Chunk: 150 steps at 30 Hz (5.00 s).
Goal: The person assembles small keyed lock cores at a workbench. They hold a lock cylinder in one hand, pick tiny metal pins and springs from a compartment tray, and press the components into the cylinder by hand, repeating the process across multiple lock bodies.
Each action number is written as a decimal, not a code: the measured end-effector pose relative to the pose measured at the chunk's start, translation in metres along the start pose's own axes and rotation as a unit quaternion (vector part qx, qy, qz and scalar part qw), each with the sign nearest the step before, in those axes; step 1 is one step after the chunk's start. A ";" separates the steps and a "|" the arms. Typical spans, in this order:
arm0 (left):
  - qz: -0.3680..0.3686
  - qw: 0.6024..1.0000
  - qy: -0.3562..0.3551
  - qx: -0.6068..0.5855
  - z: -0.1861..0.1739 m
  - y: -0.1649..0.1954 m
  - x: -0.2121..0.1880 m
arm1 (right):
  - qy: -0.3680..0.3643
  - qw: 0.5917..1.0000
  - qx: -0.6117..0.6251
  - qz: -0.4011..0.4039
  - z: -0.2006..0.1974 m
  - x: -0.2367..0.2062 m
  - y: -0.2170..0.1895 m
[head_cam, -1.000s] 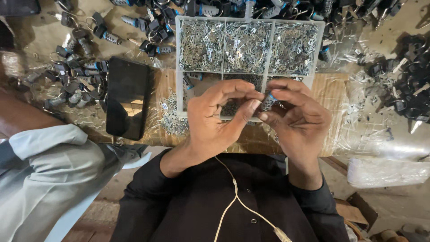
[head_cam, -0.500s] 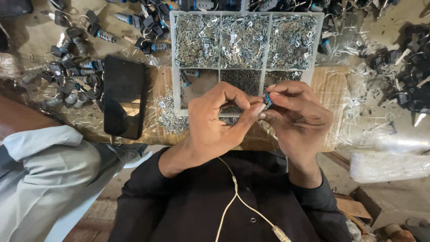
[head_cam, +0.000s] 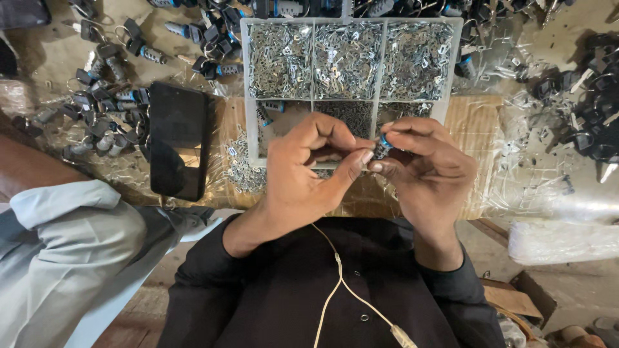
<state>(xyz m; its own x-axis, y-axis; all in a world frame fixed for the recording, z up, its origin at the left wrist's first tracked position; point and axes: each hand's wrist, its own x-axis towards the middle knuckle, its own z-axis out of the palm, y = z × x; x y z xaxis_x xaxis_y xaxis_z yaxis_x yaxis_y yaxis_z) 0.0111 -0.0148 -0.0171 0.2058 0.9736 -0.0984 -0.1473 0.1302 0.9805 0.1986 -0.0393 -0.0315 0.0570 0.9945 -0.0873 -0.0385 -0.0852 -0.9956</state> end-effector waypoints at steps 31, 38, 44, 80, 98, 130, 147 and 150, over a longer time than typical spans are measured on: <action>0.168 0.813 -0.028 0.557 -0.015 -0.015 0.015 | -0.020 0.973 0.225 0.047 -0.002 0.006 0.002; 0.159 0.806 -0.046 0.568 -0.014 -0.016 0.017 | -0.027 0.977 0.204 0.049 0.001 0.008 -0.001; 0.153 0.867 -0.013 0.475 -0.017 -0.012 0.014 | -0.017 0.980 0.194 0.031 0.003 0.008 0.000; 0.177 0.857 0.002 0.483 -0.015 0.007 0.020 | -0.029 0.991 0.128 0.016 -0.001 0.004 -0.004; 0.191 0.937 0.015 0.293 -0.006 0.009 0.014 | -0.005 0.999 -0.009 -0.032 0.003 0.000 0.002; 0.091 0.984 0.038 0.148 -0.006 0.003 0.015 | 0.001 0.999 0.045 -0.018 0.006 0.005 0.003; -0.005 0.997 -0.040 0.068 -0.012 0.001 0.010 | -0.020 0.999 0.011 -0.038 0.005 0.002 0.014; -0.018 0.999 -0.045 0.021 -0.014 -0.001 0.014 | -0.045 0.995 -0.059 -0.068 0.000 0.004 0.011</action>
<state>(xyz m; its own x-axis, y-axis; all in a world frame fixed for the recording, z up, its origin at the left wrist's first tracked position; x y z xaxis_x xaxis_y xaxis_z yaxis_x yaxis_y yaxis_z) 0.0008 0.0015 -0.0218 0.2963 0.9476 -0.1192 -0.0975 0.1541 0.9832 0.1982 -0.0367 -0.0424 -0.0353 0.9983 0.0460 0.0804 0.0487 -0.9956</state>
